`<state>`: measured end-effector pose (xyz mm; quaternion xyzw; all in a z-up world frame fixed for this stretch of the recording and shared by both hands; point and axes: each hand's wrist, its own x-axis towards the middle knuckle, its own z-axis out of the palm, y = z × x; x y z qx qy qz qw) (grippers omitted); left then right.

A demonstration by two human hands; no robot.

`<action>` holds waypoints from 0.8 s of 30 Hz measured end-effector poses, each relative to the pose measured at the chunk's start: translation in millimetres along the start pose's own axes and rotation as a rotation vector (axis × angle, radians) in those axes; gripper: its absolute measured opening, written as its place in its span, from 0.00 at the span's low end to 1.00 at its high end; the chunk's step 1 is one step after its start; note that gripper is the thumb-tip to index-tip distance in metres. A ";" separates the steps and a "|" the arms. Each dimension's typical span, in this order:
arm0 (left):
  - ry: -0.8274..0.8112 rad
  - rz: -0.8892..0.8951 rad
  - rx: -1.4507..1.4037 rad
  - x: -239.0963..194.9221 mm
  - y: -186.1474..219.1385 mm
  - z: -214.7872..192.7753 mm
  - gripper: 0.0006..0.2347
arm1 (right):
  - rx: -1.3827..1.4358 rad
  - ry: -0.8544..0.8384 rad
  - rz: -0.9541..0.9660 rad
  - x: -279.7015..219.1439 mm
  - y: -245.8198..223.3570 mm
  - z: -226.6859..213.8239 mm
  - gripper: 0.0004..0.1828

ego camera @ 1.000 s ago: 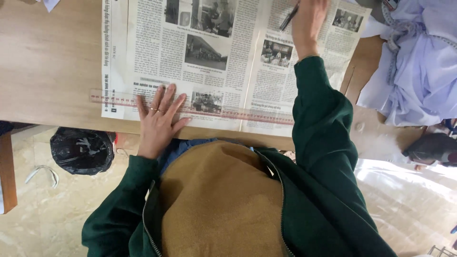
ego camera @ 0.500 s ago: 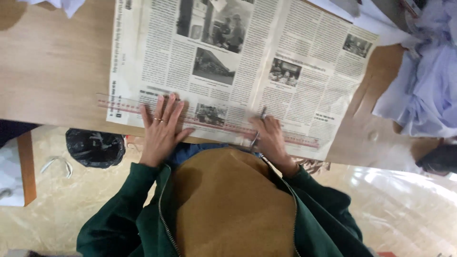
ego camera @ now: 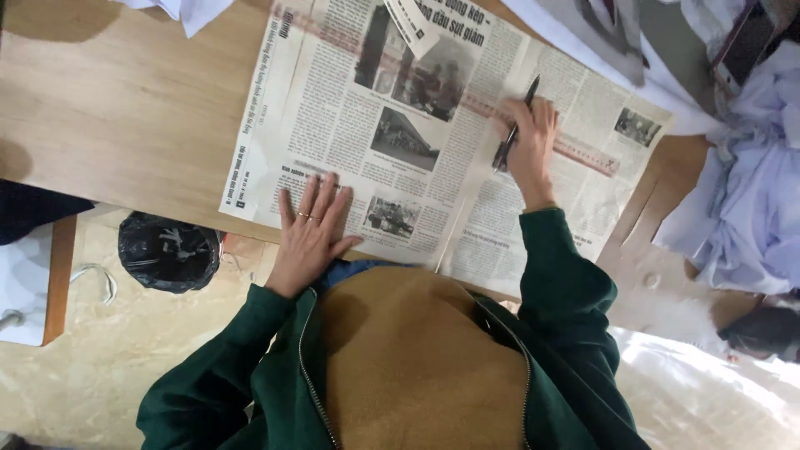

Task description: The person measures and marks a newspaper spread on a wooden table using a ruler and a pen. They align the ruler, draw lines, and make marks on the paper while occasionally adjusting the newspaper's position.

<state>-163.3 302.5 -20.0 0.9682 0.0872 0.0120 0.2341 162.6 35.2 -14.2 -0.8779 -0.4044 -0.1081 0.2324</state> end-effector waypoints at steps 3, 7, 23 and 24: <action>-0.014 -0.031 -0.002 1.4 -1.1 -2.9 0.35 | 0.022 0.011 -0.026 17.8 5.8 -1.5 0.14; 0.108 -0.009 0.117 21.0 -8.0 3.4 0.24 | 0.013 0.046 0.022 8.0 15.0 -2.4 0.14; 0.051 0.013 0.174 232.4 -8.1 17.8 0.35 | -0.011 0.087 0.090 2.0 30.3 -3.7 0.23; 0.105 0.018 0.166 229.8 -8.0 21.2 0.34 | -0.012 0.091 0.087 1.6 30.0 -4.8 0.24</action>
